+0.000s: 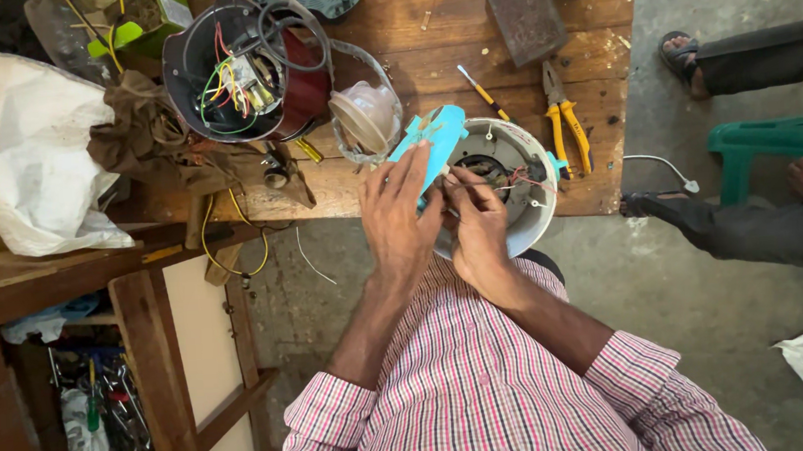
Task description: The person repairs a small electric appliance at a wooden workbench. They use pliers to work on the wiring inside the white motor housing, then pick up the blue plastic base cover, align it over the housing, and press it into place, adjusting it repeatedly with both hands.
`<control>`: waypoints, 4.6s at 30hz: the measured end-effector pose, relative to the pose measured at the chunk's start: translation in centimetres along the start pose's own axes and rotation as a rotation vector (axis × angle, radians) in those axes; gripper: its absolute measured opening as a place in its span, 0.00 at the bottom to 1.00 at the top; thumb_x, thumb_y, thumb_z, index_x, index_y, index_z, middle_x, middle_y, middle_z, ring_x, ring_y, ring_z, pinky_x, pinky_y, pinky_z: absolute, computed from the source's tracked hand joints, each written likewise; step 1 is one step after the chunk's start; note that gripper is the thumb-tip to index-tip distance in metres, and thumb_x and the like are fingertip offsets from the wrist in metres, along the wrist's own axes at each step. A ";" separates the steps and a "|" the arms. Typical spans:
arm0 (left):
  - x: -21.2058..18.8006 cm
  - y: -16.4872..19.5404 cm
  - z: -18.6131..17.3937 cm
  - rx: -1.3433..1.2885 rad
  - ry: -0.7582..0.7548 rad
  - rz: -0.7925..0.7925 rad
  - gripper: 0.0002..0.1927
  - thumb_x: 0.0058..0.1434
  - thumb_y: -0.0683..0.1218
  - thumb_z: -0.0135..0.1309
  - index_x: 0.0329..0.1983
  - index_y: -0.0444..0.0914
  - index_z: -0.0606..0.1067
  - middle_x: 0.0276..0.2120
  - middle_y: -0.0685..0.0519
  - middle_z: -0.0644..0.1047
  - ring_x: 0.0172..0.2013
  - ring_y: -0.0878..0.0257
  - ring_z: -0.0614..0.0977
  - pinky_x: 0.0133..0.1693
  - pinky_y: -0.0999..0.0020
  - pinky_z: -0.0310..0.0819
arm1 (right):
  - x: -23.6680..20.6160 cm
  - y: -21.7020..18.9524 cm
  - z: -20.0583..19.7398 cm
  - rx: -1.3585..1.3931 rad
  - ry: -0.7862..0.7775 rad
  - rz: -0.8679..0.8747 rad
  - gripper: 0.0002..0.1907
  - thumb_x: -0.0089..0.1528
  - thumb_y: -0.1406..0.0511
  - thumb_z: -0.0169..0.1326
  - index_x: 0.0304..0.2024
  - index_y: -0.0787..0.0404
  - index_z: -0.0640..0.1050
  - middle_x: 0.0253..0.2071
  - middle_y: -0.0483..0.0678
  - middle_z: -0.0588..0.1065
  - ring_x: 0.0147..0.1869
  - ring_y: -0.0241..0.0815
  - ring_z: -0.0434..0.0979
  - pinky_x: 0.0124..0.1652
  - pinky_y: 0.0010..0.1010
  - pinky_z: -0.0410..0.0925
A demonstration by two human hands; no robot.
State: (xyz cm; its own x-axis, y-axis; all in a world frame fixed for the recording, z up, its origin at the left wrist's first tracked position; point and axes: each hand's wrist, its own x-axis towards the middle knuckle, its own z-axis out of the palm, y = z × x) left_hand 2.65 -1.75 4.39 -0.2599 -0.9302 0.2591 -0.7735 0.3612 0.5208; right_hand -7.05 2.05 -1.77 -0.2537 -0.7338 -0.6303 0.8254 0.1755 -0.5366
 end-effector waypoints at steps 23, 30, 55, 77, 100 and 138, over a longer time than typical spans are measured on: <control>0.1 0.4 -0.5 0.006 -0.027 0.028 0.32 0.56 0.41 0.63 0.66 0.39 0.72 0.59 0.48 0.77 0.56 0.50 0.75 0.59 0.53 0.66 | -0.2 -0.5 0.2 -0.037 -0.029 -0.109 0.11 0.67 0.70 0.56 0.52 0.66 0.79 0.42 0.48 0.81 0.40 0.34 0.79 0.39 0.25 0.72; 0.0 -0.2 -0.6 -0.002 -0.022 0.038 0.32 0.53 0.40 0.62 0.64 0.40 0.74 0.58 0.50 0.79 0.54 0.52 0.76 0.58 0.55 0.67 | 0.2 0.3 0.4 -0.023 -0.083 -0.188 0.09 0.68 0.71 0.56 0.49 0.69 0.79 0.45 0.51 0.81 0.44 0.36 0.81 0.46 0.28 0.75; 0.9 -0.8 -1.2 -0.042 -0.051 0.039 0.35 0.49 0.40 0.63 0.64 0.41 0.74 0.58 0.52 0.78 0.52 0.51 0.75 0.59 0.55 0.66 | -0.4 0.4 -0.5 -0.137 -0.098 -0.218 0.10 0.68 0.71 0.53 0.48 0.71 0.79 0.40 0.50 0.80 0.39 0.38 0.81 0.40 0.29 0.75; 0.3 -1.2 -0.1 -0.044 0.039 0.071 0.32 0.53 0.40 0.62 0.64 0.39 0.74 0.59 0.51 0.77 0.55 0.49 0.75 0.60 0.51 0.67 | -2.3 -3.6 -0.7 -0.317 -0.180 0.031 0.18 0.65 0.70 0.54 0.57 0.69 0.74 0.51 0.49 0.79 0.49 0.36 0.81 0.47 0.32 0.78; -5.8 0.1 2.3 -0.078 0.053 0.589 0.20 0.63 0.51 0.61 0.55 0.41 0.72 0.60 0.42 0.71 0.56 0.52 0.73 0.53 0.58 0.66 | -1.3 -13.3 -4.9 -0.721 -0.271 -0.097 0.32 0.62 0.69 0.59 0.68 0.69 0.65 0.44 0.50 0.78 0.45 0.36 0.78 0.42 0.28 0.71; -5.6 1.1 0.6 -0.874 -0.127 -0.792 0.37 0.63 0.44 0.57 0.73 0.31 0.58 0.62 0.43 0.73 0.59 0.57 0.76 0.58 0.65 0.72 | -6.3 -11.9 -7.4 -0.912 -0.005 -0.291 0.28 0.58 0.69 0.65 0.60 0.66 0.74 0.44 0.43 0.75 0.44 0.30 0.74 0.43 0.22 0.71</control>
State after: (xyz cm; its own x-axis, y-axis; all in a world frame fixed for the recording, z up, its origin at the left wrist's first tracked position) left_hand 2.88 3.85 3.05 0.0201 -0.8965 -0.4426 -0.1001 -0.4423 0.8913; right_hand -18.97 9.47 4.44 -0.3831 -0.8318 -0.4016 0.0191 0.4275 -0.9038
